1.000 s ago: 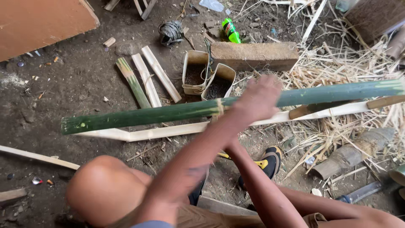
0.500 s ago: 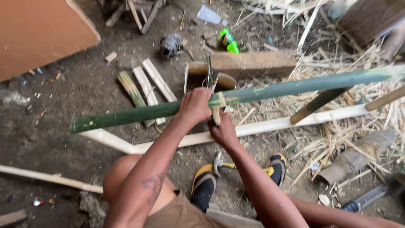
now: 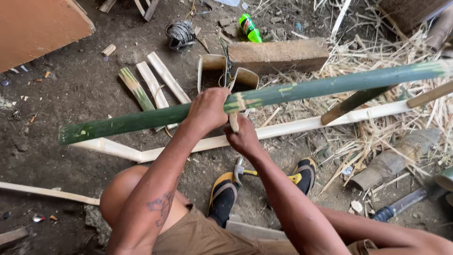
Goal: The person uses a hammer to split a green bamboo pole into thin strips, then switches to a machete to split a larger bamboo log. The person works on a wooden support block and uses a pencil to mark the log.
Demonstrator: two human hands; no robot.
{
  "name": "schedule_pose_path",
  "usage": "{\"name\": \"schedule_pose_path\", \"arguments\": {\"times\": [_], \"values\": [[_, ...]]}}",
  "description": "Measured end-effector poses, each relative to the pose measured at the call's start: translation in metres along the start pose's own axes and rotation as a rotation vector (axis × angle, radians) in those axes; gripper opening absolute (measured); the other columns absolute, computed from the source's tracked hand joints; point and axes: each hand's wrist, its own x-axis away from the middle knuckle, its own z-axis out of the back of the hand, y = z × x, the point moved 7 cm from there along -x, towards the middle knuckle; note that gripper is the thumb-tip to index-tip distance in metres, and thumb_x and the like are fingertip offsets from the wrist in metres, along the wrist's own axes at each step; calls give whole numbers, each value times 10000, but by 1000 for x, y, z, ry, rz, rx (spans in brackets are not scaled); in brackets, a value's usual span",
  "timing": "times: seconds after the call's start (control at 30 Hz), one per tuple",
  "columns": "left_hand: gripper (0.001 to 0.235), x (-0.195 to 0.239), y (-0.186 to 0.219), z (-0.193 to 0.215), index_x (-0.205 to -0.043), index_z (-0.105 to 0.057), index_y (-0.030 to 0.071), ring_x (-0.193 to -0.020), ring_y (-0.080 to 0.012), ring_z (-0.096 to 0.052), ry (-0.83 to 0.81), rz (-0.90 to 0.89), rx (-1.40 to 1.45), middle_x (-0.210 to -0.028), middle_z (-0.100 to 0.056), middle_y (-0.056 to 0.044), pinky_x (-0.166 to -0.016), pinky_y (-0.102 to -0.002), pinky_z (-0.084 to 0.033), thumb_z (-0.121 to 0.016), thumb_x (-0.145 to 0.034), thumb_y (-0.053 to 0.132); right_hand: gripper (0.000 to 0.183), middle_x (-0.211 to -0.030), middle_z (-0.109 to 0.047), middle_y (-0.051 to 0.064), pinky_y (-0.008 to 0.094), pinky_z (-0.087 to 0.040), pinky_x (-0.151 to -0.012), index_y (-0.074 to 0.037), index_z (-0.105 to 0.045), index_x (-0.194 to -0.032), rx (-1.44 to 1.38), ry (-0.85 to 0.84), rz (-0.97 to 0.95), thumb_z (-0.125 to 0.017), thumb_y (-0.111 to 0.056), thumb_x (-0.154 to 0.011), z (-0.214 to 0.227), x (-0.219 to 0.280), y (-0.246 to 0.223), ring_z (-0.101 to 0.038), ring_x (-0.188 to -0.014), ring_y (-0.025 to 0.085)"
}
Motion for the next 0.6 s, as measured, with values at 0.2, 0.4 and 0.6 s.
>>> {"name": "schedule_pose_path", "arguments": {"times": [0.2, 0.4, 0.6], "values": [[206, 4, 3, 7, -948, -667, 69, -957, -328, -708, 19, 55, 40, -989, -706, -156, -870, -478, -546, -784, -778, 82, 206, -959, -630, 254, 540, -482, -813, 6, -549, -1028, 102, -31, -95, -570, -113, -860, -12, -3, 16, -613, -921, 464], [212, 12, 14, 7, -1013, -669, 40, -1055, -389, -681, 82, -93, -12, -1062, -709, -177, -908, -501, -535, -709, -807, 9, 398, -1195, -636, 253, 547, -442, -1056, 2, -601, -1192, 101, 38, 86, -514, -41, -805, -9, -9, 25, -568, -1197, 451], [805, 13, 13, 4, -1150, -632, -22, -1125, -439, -601, 18, -216, 41, -1158, -648, -251, -970, -544, -454, -983, -527, 350, 436, -1232, -622, 247, 504, -448, -1043, 22, -536, -1272, -89, 11, -28, -650, -193, -910, -15, -10, 38, -578, -1201, 385]]}}
